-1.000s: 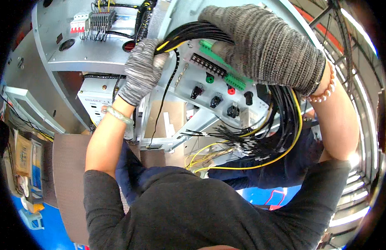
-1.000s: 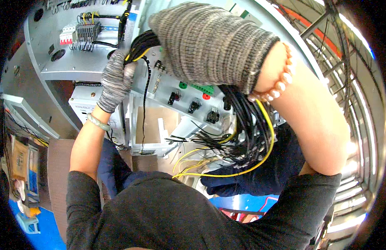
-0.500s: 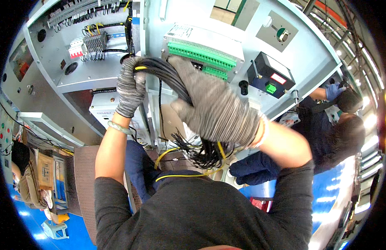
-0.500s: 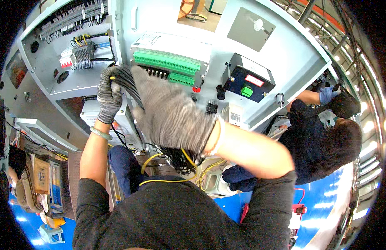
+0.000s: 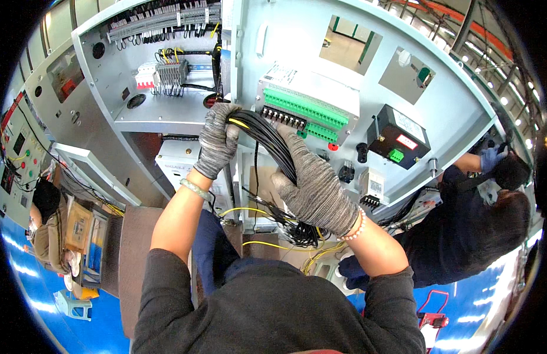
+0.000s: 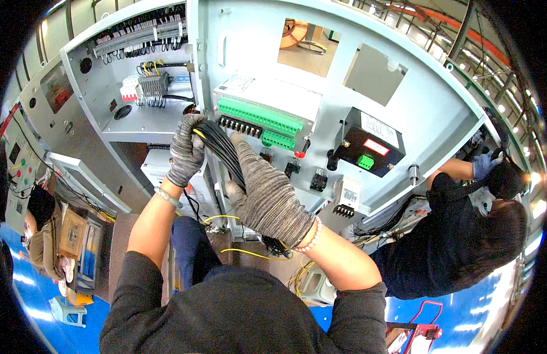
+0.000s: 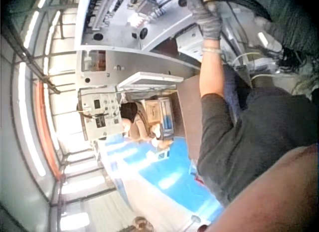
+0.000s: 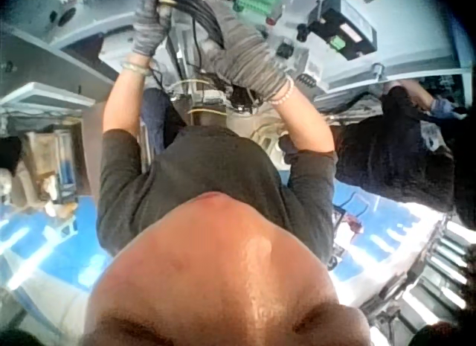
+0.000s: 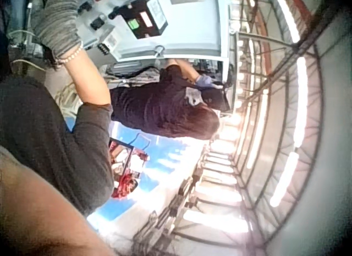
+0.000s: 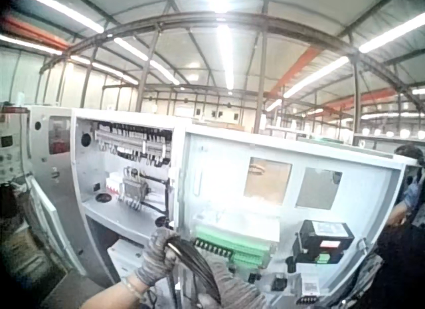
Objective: The person gathers a bundle of black and yellow wires from an electrical panel, separates them, and organizes them into a neat coil. The person then places the organized wires into a red tool tray.
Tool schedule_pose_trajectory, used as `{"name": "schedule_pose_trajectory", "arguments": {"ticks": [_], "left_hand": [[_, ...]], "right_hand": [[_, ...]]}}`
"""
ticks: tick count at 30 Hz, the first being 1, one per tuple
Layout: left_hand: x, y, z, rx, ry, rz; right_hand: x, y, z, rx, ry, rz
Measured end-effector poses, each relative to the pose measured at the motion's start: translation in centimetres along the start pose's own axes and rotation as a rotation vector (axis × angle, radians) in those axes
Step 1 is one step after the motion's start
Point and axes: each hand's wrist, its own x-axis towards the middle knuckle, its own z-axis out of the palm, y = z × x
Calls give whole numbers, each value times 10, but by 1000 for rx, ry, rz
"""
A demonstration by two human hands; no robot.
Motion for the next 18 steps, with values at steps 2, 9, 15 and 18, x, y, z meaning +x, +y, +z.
{"name": "schedule_pose_trajectory", "arguments": {"ticks": [2, 9, 15, 18], "left_hand": [[-4, 1, 2, -1, 8, -31], [-3, -5, -3, 6, -38, 39], [-5, -10, -10, 39, -77, 71], [1, -7, 6, 58, -78, 158]], "right_hand": [[-10, 5, 0, 71, -8, 30], [-53, -4, -40, -313, 2, -38], [-44, -86, -43, -382, -361, -344], [-47, -102, -51, -486, -346, -445]]}}
